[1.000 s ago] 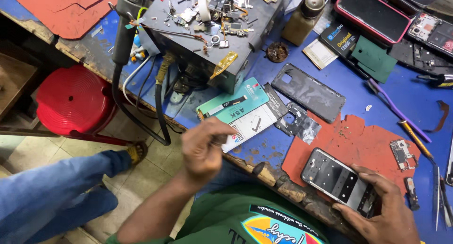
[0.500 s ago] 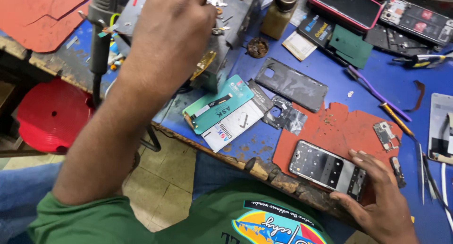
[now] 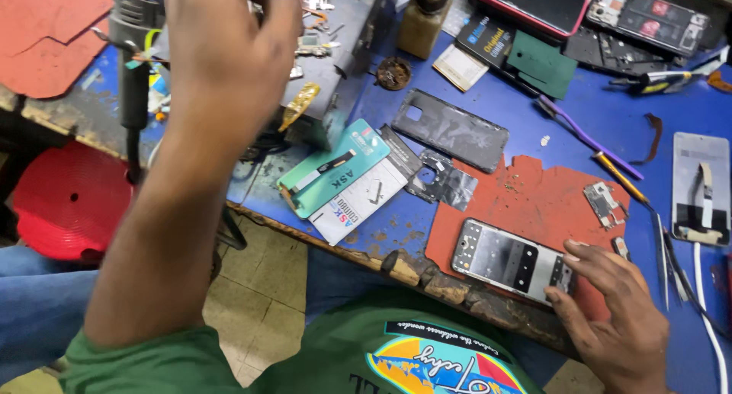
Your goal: The person uses tweezers and a small tool to work on the internal components of a disassembled mobile phone, then cleans the screen area with a brush.
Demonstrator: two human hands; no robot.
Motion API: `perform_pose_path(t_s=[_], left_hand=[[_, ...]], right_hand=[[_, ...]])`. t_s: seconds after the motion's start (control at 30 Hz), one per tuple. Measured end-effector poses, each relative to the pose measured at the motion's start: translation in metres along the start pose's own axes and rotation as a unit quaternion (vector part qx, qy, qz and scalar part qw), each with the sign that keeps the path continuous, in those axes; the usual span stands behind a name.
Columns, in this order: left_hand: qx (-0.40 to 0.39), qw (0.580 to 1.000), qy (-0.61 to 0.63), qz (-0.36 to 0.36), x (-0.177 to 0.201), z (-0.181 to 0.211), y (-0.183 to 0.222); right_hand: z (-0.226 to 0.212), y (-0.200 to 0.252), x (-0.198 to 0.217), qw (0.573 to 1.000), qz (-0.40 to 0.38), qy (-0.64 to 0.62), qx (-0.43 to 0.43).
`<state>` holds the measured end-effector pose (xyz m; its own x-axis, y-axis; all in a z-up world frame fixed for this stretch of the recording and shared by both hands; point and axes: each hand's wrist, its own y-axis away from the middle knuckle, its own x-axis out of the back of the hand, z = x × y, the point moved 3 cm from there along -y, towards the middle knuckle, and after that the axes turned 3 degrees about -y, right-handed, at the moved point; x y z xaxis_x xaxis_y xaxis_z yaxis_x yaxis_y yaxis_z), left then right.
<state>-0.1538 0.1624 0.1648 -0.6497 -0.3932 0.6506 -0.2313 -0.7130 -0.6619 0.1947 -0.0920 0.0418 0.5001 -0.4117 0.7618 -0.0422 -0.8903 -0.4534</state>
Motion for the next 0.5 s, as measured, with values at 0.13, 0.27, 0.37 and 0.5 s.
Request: perform_pose_path(t_s=[0.13,0.27,0.37,0.5], left_hand=[[0.014,0.925,0.354,-0.14,-0.016,0.068,0.07],[0.231,0.62,0.65,-0.373,-0.089,0.131,0.158],[0.309,0.485,0.722,-0.384,-0.119,0.148,0.206],[0.256,0.593,0.659,-0.384,-0.123,0.143,0.23]], right_hand=[[-0.001,0.012,0.0,0.983,0.053,-0.175,-0.029],[-0.009,0.017,-0.018,0.937,0.021,-0.348,-0.033],[-0.014,0.021,-0.029,0.909,-0.05,-0.414,-0.006],[-0.01,0.038,-0.036,0.859,-0.048,-0.504,-0.07]])
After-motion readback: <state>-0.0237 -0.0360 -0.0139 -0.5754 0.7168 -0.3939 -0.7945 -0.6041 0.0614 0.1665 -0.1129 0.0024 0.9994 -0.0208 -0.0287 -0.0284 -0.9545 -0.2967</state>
